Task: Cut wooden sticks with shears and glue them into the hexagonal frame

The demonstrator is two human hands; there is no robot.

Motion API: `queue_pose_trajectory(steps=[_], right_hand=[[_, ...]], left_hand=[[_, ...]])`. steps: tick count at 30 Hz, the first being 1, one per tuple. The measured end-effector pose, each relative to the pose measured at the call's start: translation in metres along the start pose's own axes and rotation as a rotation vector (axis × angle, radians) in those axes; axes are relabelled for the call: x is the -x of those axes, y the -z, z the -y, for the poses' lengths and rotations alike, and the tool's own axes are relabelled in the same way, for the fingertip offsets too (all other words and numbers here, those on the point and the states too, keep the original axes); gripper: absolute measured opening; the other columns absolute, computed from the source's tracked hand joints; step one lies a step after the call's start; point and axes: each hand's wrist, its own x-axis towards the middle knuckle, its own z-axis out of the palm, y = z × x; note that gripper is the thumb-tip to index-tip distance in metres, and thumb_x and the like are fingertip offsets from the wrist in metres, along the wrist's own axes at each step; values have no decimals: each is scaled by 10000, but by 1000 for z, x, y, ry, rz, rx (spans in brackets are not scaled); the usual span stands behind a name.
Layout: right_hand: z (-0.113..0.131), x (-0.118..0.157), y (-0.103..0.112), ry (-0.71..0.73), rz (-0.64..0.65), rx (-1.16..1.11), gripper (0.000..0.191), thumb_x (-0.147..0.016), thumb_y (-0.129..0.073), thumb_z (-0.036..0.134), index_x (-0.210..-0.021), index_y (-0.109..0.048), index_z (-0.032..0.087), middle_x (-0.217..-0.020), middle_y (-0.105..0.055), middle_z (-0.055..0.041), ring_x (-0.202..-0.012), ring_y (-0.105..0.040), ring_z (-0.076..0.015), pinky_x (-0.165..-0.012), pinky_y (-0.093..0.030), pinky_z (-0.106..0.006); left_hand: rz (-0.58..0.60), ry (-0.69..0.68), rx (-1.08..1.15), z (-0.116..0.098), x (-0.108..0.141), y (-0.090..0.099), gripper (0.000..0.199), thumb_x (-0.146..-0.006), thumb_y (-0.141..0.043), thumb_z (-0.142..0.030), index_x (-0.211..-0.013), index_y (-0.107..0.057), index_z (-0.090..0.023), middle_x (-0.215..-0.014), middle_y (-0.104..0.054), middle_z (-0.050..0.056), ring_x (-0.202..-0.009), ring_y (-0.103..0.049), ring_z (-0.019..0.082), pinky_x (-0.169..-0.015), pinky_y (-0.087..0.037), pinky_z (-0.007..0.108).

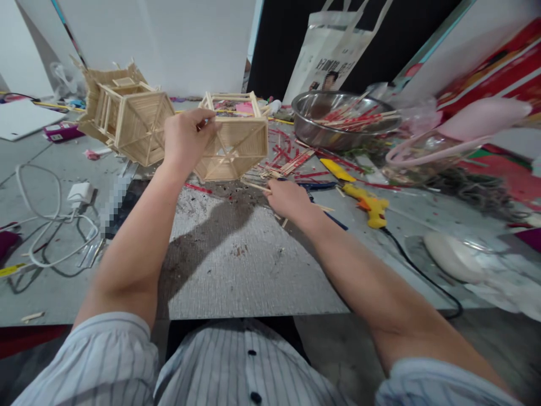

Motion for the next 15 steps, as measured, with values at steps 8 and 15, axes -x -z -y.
queue_pose_trajectory(steps=[8,15], right_hand=[[-9,5,14,143,-78,-556,239,-875,-526,402,-807,-679,232,-671,-590,-11,-667,-557,-171,-650,-411,-308],[18,-14,45,195,-585,-1035,476,-877,-459,633,-799,-690,224,-696,-553,3,-810,-612,-154,-757,-473,-331]], left_hand=[[-36,1,-12,-5,3,0,200,-763,-640,-300,-928,-749,-270,-796,-725,-14,-745,-632,162,-741,-471,319],[-8,6,-21,-5,1,-1,184,-748,-681,-325,-916,-748,-292,-801,-722,-12,-764,-634,186,-773,-484,351]])
